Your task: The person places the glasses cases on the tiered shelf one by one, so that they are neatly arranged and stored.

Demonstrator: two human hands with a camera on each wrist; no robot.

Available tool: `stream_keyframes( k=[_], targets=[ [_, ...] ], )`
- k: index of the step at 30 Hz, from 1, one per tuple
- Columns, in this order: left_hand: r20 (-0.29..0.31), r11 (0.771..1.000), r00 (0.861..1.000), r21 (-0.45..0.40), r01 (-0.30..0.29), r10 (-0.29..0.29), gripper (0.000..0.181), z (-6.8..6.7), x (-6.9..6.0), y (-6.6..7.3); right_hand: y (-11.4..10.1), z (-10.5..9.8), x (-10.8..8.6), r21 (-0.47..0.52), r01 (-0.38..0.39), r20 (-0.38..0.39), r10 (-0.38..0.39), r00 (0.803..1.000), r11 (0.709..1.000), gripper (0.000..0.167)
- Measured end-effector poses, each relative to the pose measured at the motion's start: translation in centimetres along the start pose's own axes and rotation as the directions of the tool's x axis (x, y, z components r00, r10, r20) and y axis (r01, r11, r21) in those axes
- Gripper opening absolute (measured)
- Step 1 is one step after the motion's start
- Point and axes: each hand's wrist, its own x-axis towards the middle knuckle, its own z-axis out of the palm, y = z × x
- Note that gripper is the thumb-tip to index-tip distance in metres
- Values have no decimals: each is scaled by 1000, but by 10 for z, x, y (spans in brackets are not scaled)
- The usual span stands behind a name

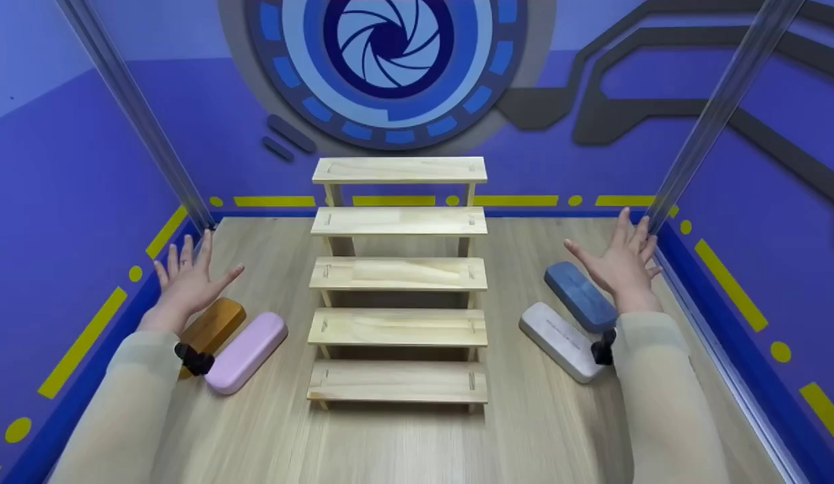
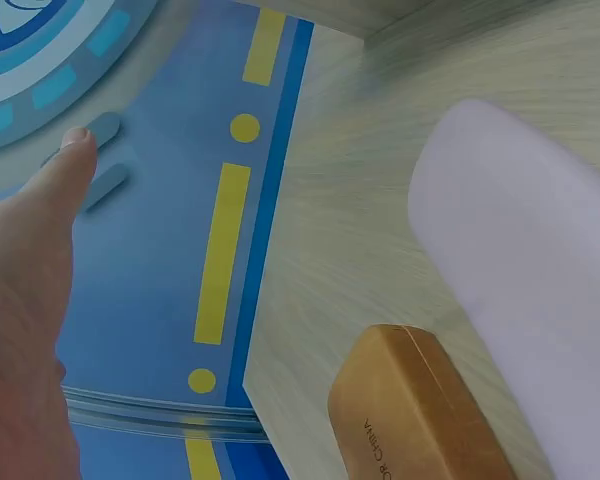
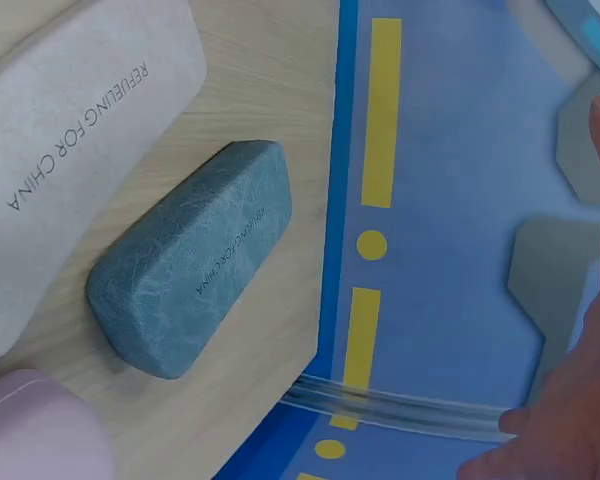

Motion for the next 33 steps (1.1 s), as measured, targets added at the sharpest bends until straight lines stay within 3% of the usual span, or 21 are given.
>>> stream_keyframes(
  k=[4, 7, 10, 14, 16, 22, 24, 28, 31, 33],
  targets=[
    [-7, 997, 1000, -70, 20, -20, 109, 3, -5, -2, 6, -2, -8, 79, -10, -49, 14, 999, 997, 115],
    [1, 982, 999, -184, 45, -45, 107, 4, -10, 1, 11, -1, -17, 152, 11, -103, 5, 995, 988, 109],
    [12, 940, 998, -336, 58, -58, 104, 7, -16, 7, 19, 2, -26, 230, 45, -162, -7, 987, 972, 102],
    [-2, 865, 1000, -501, 20, -24, 99, 15, -24, 16, 30, 8, -41, 320, 84, -236, -6, 972, 944, 94],
    [-22, 824, 1000, -566, -13, 0, 94, 21, -30, 20, 36, 12, -49, 360, 88, -256, 7, 967, 929, 90],
    [-55, 654, 998, -755, -49, 11, 76, 42, -50, 34, 51, 23, -73, 463, 24, -239, 99, 966, 886, 84],
    [-38, 598, 999, -801, -33, 4, 71, 50, -58, 39, 57, 26, -81, 492, -2, -234, 134, 963, 870, 82],
    [12, 461, 1000, -887, 1, 21, 65, 68, -75, 46, 70, 34, -98, 554, -47, -230, 207, 951, 831, 77],
    [46, 387, 998, -922, 24, 46, 63, 85, -87, 48, 81, 40, -112, 590, -84, -214, 256, 942, 803, 75],
    [79, 350, 996, -935, 56, 51, 63, 95, -93, 48, 88, 45, -120, 604, -115, -201, 291, 935, 788, 74]
  ],
)
